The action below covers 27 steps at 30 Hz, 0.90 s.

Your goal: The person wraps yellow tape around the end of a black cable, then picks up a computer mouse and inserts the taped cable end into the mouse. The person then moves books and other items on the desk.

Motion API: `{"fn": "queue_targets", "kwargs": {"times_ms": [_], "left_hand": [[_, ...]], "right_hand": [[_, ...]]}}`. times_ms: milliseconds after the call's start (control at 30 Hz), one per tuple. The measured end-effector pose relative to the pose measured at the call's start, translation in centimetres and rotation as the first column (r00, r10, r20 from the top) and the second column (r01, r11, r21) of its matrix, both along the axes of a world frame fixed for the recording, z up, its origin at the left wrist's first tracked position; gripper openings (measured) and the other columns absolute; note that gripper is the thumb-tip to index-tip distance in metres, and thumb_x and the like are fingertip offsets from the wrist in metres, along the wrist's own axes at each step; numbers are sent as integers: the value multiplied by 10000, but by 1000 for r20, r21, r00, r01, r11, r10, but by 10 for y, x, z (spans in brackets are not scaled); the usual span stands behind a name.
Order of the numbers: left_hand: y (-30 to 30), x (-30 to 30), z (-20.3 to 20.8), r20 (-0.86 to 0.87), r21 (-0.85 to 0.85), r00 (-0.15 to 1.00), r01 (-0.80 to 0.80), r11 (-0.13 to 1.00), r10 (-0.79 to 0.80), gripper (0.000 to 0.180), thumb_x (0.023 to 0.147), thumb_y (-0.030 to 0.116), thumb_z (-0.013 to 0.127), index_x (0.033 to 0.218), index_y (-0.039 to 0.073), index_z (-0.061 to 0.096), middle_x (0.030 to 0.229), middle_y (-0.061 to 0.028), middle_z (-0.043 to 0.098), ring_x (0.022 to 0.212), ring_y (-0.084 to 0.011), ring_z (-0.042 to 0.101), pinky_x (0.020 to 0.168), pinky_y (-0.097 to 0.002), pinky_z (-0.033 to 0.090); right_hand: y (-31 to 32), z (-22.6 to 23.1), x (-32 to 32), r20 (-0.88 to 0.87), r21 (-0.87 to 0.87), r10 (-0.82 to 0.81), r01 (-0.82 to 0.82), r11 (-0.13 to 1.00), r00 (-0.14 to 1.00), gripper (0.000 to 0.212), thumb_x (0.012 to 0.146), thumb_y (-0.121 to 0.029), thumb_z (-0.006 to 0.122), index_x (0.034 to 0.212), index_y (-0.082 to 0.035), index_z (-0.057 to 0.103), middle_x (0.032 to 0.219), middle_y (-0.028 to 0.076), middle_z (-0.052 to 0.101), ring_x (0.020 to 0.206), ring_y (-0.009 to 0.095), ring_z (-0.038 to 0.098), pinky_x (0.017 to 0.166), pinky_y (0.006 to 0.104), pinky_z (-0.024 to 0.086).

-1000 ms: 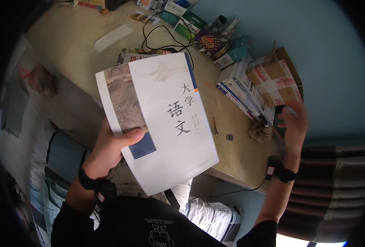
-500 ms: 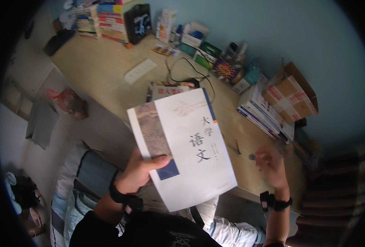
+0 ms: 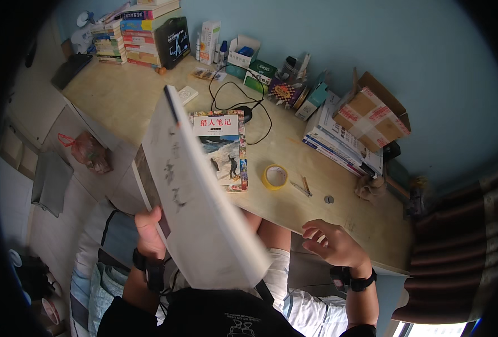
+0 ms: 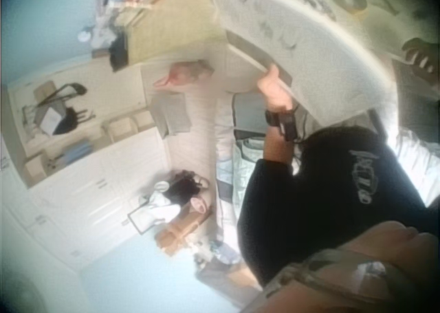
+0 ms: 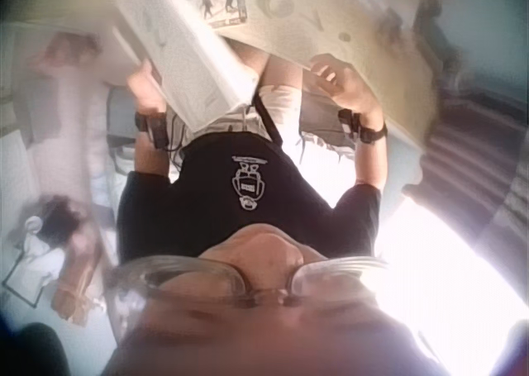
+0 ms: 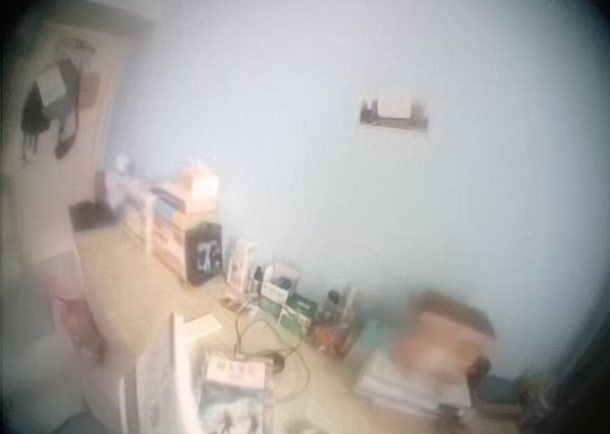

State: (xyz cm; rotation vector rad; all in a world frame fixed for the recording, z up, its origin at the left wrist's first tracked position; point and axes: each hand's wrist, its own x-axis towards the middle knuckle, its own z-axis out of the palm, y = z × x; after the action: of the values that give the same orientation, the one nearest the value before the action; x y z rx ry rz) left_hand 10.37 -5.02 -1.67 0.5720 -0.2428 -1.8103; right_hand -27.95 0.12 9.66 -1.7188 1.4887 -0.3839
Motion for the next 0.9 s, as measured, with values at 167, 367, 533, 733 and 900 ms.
{"fn": "queue_targets", "kwargs": {"times_ms": [167,367,533,733,900], "left_hand": [[8,9,-4,-8,-285,1000,17,958,-20,575,785,289,618,1284,7,572,793,-106,680,615,-234,651,545,-357,538],[26,20,9,-138,-291,977,115,950,-160,643,733,137,753,1292,-73,515,1197,-195,641,1058,-325,645,923,-415,519],[47,30,32,-25,-311,996,78,947,-90,634,729,86,718,1306,-61,500,1180,-182,646,1061,-319,642,922,-405,517],[41,37,57,327,-330,931,-49,943,163,557,754,38,679,1278,-60,519,1148,-158,660,989,-268,669,889,-354,523],[-16,34,44,526,-246,846,54,968,87,486,760,36,676,1223,-67,571,1102,-128,682,960,-215,670,853,-327,513]], "right_hand": [[14,7,6,29,8,20,-20,1000,999,284,848,-97,698,1112,-26,621,942,89,701,839,188,684,698,308,549],[41,9,24,-36,15,58,-58,998,998,314,864,-129,710,1152,-41,621,973,63,705,858,150,663,720,290,532],[51,10,38,4,-84,81,-81,993,997,306,885,-155,708,1145,-24,612,1013,60,692,873,145,659,747,275,523],[23,-15,74,217,-84,-32,51,995,976,326,911,-143,680,1188,-16,565,1082,59,643,885,115,619,736,261,518],[-31,-42,110,316,-179,-156,221,959,936,347,883,-71,654,1201,-1,534,1109,95,625,815,154,633,669,283,535]]}}
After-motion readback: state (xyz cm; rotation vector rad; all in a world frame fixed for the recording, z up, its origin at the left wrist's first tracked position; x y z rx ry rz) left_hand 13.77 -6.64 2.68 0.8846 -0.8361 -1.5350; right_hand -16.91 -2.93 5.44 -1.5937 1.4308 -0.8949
